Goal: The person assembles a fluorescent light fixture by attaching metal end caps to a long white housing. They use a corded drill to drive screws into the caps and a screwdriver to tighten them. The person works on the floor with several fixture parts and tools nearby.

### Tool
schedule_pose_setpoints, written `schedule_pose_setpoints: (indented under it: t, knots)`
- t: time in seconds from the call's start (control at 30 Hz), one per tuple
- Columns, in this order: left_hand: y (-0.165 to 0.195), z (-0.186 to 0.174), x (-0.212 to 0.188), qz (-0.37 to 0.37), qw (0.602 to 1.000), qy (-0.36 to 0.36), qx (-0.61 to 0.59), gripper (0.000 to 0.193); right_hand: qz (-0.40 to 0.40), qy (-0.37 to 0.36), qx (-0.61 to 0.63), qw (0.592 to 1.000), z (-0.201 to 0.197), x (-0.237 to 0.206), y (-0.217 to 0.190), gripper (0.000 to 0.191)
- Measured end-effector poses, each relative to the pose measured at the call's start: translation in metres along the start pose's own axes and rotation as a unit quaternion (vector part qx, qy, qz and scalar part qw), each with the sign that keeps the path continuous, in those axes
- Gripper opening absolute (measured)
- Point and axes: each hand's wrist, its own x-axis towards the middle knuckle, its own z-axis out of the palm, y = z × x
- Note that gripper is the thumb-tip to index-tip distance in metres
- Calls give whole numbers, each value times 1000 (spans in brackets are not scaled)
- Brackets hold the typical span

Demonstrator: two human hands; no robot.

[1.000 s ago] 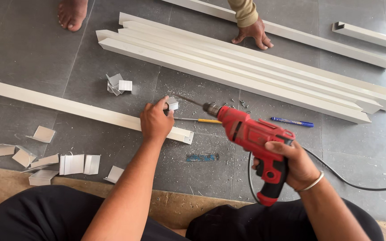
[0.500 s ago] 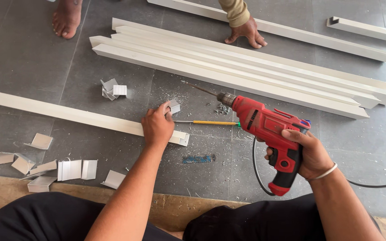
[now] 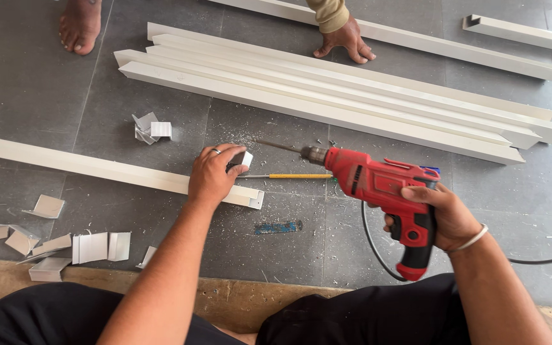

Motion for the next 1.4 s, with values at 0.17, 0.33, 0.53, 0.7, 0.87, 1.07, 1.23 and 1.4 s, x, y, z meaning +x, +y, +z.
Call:
schedule_pose_setpoints:
  t: [0.17, 0.33, 0.53, 0.7, 0.87, 1.07, 1.23, 1.4]
  knots:
    - [-9, 4, -6, -67, 998, 4, -7, 49, 13, -7, -22, 1000, -2, -5, -1, 58]
    - [-16, -1, -5, -51, 998, -9, -39, 45, 33, 8, -51, 998, 5, -2, -1, 60]
    - [-14, 0, -5, -82, 996, -28, -29, 44, 37, 13, -58, 998, 10, 0, -2, 58]
    - [-11, -1, -4, -92, 995, -31, -24, 43, 41, 18, -61, 997, 14, 1, -2, 65]
    - [-9, -1, -4, -101, 994, -38, -23, 41, 35, 10, -65, 997, 14, 1, -2, 66]
    - [-8, -2, -4, -102, 994, -38, -21, 43, 32, 20, -66, 997, 13, 1, -2, 64]
    - [-8, -2, -4, -104, 994, -39, -20, 42, 33, 18, -66, 997, 14, 0, -1, 64]
    - [-9, -2, -4, -97, 994, -34, -23, 42, 34, 9, -58, 998, 16, 0, -2, 67]
